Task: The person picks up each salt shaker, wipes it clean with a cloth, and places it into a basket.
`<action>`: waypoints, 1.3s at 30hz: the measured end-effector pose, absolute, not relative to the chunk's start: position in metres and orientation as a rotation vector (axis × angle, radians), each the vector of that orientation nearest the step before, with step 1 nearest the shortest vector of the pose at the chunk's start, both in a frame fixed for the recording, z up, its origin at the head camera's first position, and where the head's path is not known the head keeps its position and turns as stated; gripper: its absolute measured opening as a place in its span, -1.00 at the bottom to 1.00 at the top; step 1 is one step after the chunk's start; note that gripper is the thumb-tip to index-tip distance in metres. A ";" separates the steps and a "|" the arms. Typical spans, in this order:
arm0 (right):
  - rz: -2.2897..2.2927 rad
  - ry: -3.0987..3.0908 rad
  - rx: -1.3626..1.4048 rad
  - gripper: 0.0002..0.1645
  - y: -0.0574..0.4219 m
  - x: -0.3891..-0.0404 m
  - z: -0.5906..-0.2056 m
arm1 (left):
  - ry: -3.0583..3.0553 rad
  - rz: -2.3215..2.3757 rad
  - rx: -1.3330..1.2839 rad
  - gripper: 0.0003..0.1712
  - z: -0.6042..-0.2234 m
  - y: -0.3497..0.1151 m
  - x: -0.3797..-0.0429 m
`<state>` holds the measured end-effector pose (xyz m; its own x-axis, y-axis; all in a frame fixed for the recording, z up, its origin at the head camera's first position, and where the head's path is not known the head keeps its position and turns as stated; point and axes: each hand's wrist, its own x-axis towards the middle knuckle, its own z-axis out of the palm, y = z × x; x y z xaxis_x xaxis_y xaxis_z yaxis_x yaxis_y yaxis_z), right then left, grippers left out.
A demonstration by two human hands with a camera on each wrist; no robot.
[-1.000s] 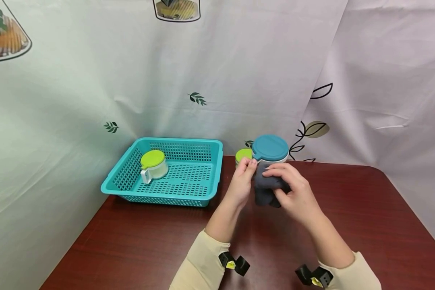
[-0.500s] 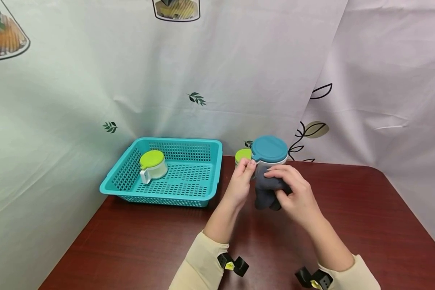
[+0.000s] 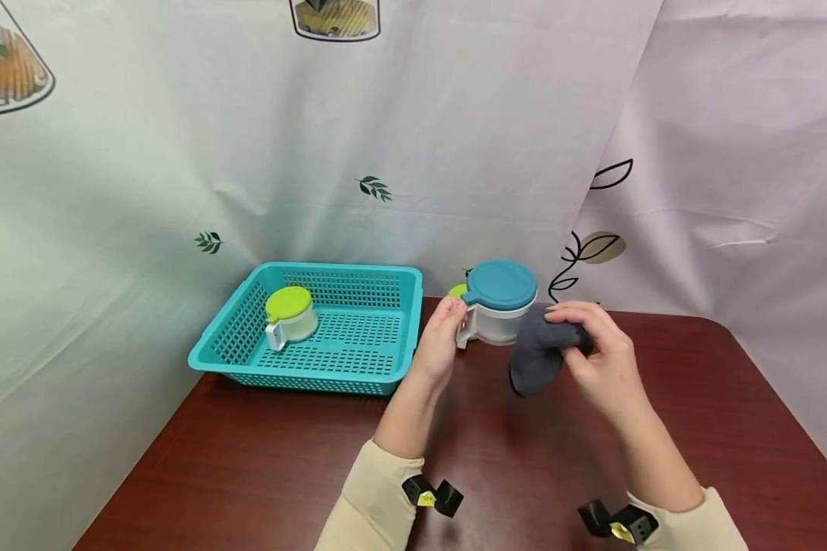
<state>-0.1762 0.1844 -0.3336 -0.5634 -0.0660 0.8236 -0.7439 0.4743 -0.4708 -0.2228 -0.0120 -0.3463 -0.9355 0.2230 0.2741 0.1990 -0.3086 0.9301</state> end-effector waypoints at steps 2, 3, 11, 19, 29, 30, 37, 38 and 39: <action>1.115 -1.941 0.651 -0.49 0.187 -0.178 -0.332 | 1.836 2.473 0.554 -0.74 -0.345 -0.013 -0.223; 1.114 -1.939 0.635 -0.49 0.188 -0.178 -0.332 | 1.835 2.474 0.552 -0.74 -0.345 -0.013 -0.222; 1.134 -1.910 0.525 -0.58 0.199 -0.184 -0.329 | 1.858 2.448 0.626 -0.74 -0.343 -0.015 -0.222; 1.237 -1.898 0.507 -0.65 0.205 -0.188 -0.329 | 1.849 2.406 0.699 -0.73 -0.342 -0.014 -0.220; 1.633 -1.726 0.537 -0.68 0.209 -0.192 -0.325 | 1.786 2.313 0.762 -0.70 -0.343 -0.012 -0.217; 1.680 -1.690 0.530 -0.67 0.211 -0.194 -0.327 | 1.783 2.305 0.768 -0.70 -0.343 -0.012 -0.217; 1.843 -1.538 0.398 -0.57 0.218 -0.200 -0.333 | 1.774 2.273 0.765 -0.69 -0.344 -0.011 -0.216; 1.862 -1.514 0.391 -0.56 0.218 -0.200 -0.333 | 1.772 2.275 0.762 -0.69 -0.344 -0.011 -0.216; 1.892 -1.482 0.389 -0.54 0.218 -0.200 -0.333 | 1.767 2.277 0.758 -0.69 -0.344 -0.011 -0.216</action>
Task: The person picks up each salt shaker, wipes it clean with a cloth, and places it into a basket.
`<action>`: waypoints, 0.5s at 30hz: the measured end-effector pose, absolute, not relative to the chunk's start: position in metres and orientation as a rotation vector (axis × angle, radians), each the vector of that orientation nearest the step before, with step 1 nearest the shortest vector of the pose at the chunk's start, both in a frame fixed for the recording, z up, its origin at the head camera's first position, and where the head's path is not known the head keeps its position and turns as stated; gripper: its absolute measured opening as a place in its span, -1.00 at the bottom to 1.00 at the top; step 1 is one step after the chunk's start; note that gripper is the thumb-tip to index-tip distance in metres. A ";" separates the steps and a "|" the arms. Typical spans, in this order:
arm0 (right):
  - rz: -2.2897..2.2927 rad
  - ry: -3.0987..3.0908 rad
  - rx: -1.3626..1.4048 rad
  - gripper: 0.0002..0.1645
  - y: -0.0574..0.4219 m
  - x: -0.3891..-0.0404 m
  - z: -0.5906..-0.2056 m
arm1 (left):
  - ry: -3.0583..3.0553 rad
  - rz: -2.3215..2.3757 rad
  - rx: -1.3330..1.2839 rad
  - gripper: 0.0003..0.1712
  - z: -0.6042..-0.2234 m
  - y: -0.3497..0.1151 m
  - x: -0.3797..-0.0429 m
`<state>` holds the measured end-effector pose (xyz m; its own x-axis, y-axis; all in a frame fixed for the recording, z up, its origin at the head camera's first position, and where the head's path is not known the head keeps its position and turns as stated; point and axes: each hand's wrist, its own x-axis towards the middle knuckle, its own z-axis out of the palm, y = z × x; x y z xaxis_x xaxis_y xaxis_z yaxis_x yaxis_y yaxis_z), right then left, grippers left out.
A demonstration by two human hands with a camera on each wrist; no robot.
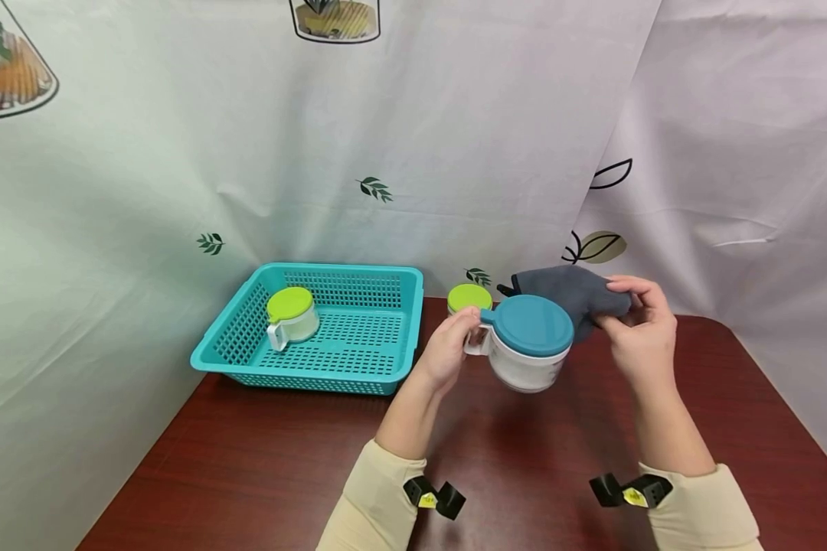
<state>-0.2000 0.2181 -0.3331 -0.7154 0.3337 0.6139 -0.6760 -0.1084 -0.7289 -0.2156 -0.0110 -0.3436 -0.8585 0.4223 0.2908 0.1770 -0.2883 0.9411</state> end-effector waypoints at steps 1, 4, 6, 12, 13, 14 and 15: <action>1.927 -1.440 0.393 -0.53 0.218 -0.200 -0.333 | 1.768 2.277 0.755 -0.69 -0.344 -0.011 -0.216; 2.048 -1.290 0.423 -0.50 0.214 -0.203 -0.334 | 1.759 2.277 0.752 -0.70 -0.343 -0.010 -0.215; 2.127 -1.186 0.445 -0.49 0.211 -0.205 -0.335 | 1.760 2.269 0.752 -0.71 -0.343 -0.009 -0.214; 2.268 -0.975 0.422 -0.53 0.201 -0.211 -0.341 | 1.754 2.255 0.747 -0.72 -0.344 -0.006 -0.213; 2.270 -0.963 0.412 -0.53 0.200 -0.212 -0.343 | 1.749 2.256 0.744 -0.72 -0.344 -0.006 -0.213; 2.263 -0.962 0.399 -0.53 0.198 -0.213 -0.344 | 1.748 2.258 0.745 -0.72 -0.344 -0.006 -0.212; 2.259 -0.957 0.388 -0.53 0.197 -0.213 -0.345 | 1.747 2.259 0.746 -0.71 -0.344 -0.006 -0.212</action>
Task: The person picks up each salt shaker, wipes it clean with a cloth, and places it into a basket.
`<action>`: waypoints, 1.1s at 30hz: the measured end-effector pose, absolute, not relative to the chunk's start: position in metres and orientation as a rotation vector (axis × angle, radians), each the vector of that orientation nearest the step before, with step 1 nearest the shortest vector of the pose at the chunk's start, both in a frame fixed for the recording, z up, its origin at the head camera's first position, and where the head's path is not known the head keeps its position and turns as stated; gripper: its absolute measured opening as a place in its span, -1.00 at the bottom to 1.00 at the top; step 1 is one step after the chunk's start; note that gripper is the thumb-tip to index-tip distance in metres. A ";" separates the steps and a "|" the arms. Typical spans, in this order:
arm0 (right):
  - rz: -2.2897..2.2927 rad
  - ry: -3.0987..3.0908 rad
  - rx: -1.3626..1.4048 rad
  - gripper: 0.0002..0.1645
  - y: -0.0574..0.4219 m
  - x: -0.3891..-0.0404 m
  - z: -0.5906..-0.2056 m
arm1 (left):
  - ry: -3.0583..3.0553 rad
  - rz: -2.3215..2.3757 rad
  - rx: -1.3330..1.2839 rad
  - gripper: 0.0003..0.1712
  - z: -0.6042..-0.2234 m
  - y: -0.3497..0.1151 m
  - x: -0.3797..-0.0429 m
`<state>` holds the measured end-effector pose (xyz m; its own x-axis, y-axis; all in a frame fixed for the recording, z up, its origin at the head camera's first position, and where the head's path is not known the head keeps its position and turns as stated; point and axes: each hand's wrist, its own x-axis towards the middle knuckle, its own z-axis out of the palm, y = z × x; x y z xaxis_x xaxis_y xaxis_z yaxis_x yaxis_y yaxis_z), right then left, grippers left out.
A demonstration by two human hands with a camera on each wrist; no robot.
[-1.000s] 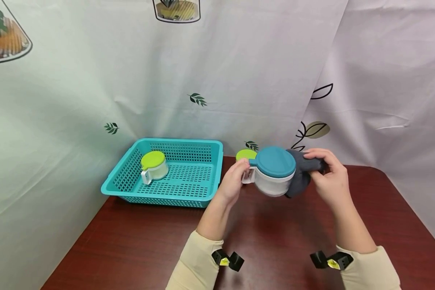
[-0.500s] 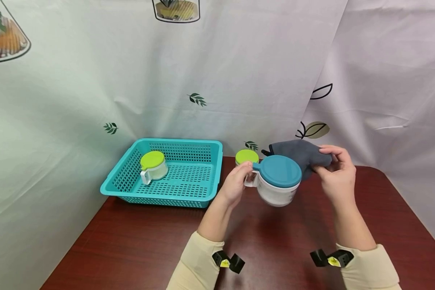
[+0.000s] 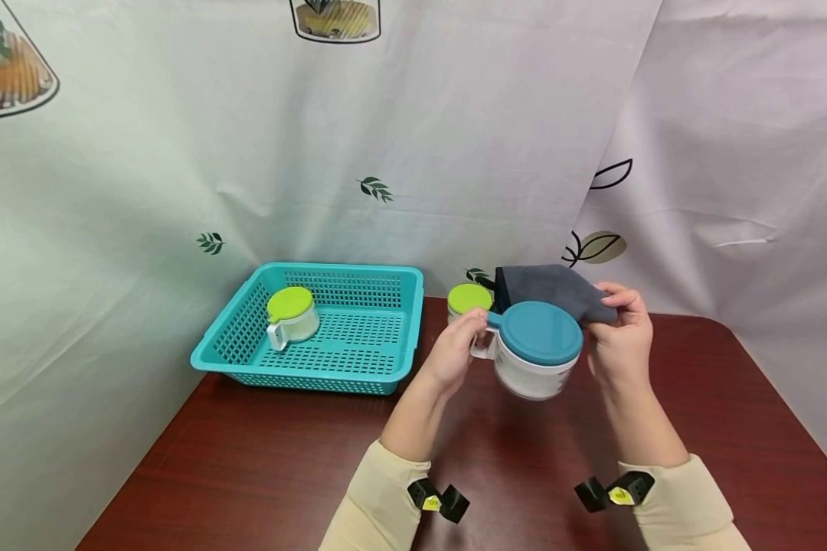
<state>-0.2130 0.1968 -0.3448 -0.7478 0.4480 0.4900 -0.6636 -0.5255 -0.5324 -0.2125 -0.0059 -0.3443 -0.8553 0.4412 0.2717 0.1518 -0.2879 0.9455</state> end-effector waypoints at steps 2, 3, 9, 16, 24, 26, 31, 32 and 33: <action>2.246 -0.956 0.369 -0.51 0.194 -0.214 -0.347 | 1.746 2.261 0.751 -0.71 -0.345 -0.006 -0.213; 2.233 -0.964 0.356 -0.50 0.193 -0.214 -0.348 | 1.745 2.264 0.750 -0.71 -0.345 -0.006 -0.212; 2.183 -0.977 0.227 -0.44 0.188 -0.216 -0.349 | 1.756 2.278 0.731 -0.71 -0.345 -0.005 -0.213; 2.218 -0.996 0.061 -0.45 0.187 -0.212 -0.339 | 1.767 2.276 0.728 -0.71 -0.347 -0.004 -0.214; 2.163 -1.153 0.020 -0.42 0.186 -0.210 -0.346 | 1.795 2.319 0.714 -0.72 -0.348 -0.005 -0.217; 2.149 -1.209 0.032 -0.42 0.187 -0.208 -0.350 | 1.792 2.346 0.711 -0.71 -0.347 -0.007 -0.217; 2.142 -1.379 0.024 -0.44 0.189 -0.206 -0.355 | 1.770 2.372 0.683 -0.69 -0.344 -0.010 -0.218; 2.149 -1.405 0.022 -0.44 0.190 -0.206 -0.355 | 1.770 2.372 0.677 -0.69 -0.344 -0.010 -0.219; 2.153 -1.431 0.016 -0.45 0.191 -0.205 -0.355 | 1.768 2.373 0.676 -0.69 -0.344 -0.010 -0.219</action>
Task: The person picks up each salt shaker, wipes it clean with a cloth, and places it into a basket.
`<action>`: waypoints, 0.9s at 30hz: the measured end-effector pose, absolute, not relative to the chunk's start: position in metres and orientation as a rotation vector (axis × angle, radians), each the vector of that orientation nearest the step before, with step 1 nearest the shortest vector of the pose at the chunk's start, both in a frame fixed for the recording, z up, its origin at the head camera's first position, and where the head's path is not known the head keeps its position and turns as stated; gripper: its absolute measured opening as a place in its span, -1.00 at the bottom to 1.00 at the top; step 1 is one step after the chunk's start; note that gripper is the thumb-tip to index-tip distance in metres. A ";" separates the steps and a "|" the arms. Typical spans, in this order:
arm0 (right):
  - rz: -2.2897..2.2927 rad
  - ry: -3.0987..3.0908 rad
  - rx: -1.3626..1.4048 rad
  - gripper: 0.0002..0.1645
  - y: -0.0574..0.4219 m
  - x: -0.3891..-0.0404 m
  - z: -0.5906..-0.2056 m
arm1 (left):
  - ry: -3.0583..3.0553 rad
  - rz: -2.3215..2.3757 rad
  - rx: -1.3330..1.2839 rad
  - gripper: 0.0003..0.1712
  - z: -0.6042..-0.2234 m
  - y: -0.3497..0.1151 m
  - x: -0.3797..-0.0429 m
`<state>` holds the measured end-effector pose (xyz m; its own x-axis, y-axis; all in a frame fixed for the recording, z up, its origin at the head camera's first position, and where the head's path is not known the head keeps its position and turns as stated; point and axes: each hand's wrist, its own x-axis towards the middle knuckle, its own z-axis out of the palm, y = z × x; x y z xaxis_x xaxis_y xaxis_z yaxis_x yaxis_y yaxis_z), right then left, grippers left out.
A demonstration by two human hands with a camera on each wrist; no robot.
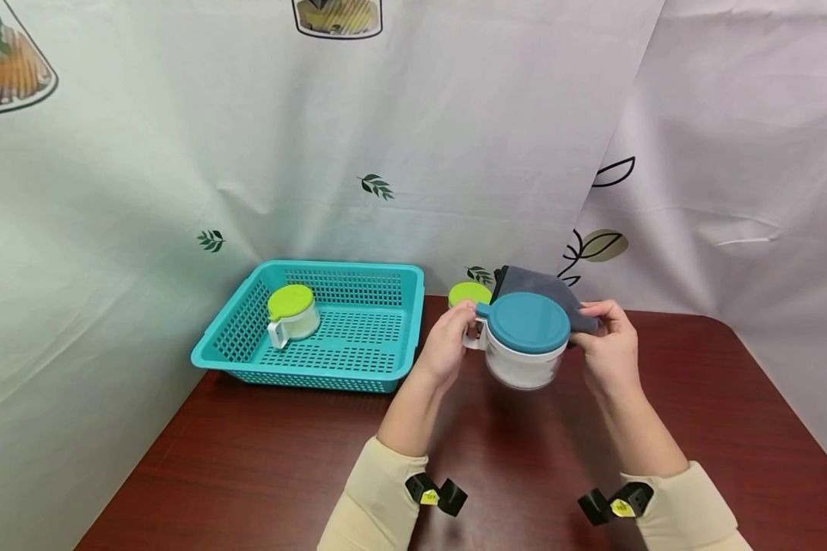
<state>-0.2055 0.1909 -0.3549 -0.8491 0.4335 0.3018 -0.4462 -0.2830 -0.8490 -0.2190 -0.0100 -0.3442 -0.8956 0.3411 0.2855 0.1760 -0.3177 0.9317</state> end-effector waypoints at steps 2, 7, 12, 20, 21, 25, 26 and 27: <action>2.167 -1.451 0.006 -0.44 0.192 -0.205 -0.354 | 1.770 2.373 0.677 -0.70 -0.345 -0.010 -0.220; 2.208 -1.392 0.000 -0.43 0.195 -0.209 -0.348 | 1.798 2.327 0.687 -0.74 -0.347 -0.007 -0.219; 2.193 -1.470 0.027 -0.45 0.196 -0.212 -0.345 | 1.823 2.305 0.677 -0.73 -0.350 -0.004 -0.218; 2.121 -1.739 0.178 -0.42 0.204 -0.211 -0.356 | 1.810 2.346 0.625 -0.72 -0.346 -0.006 -0.217; 2.116 -1.768 0.196 -0.42 0.205 -0.211 -0.357 | 1.810 2.346 0.622 -0.72 -0.346 -0.006 -0.218; 2.107 -1.816 0.218 -0.43 0.207 -0.211 -0.355 | 1.796 2.336 0.626 -0.73 -0.347 -0.007 -0.218; 2.115 -1.805 0.213 -0.43 0.207 -0.211 -0.354 | 1.796 2.328 0.635 -0.73 -0.347 -0.007 -0.218; 2.119 -1.793 0.205 -0.44 0.207 -0.211 -0.352 | 1.801 2.317 0.645 -0.73 -0.348 -0.006 -0.218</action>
<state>-0.2109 0.2069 -0.3517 -0.9263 0.1748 0.3338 -0.3582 -0.1329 -0.9241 -0.2180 -0.0064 -0.3475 -0.8990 0.3613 0.2476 0.1509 -0.2752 0.9495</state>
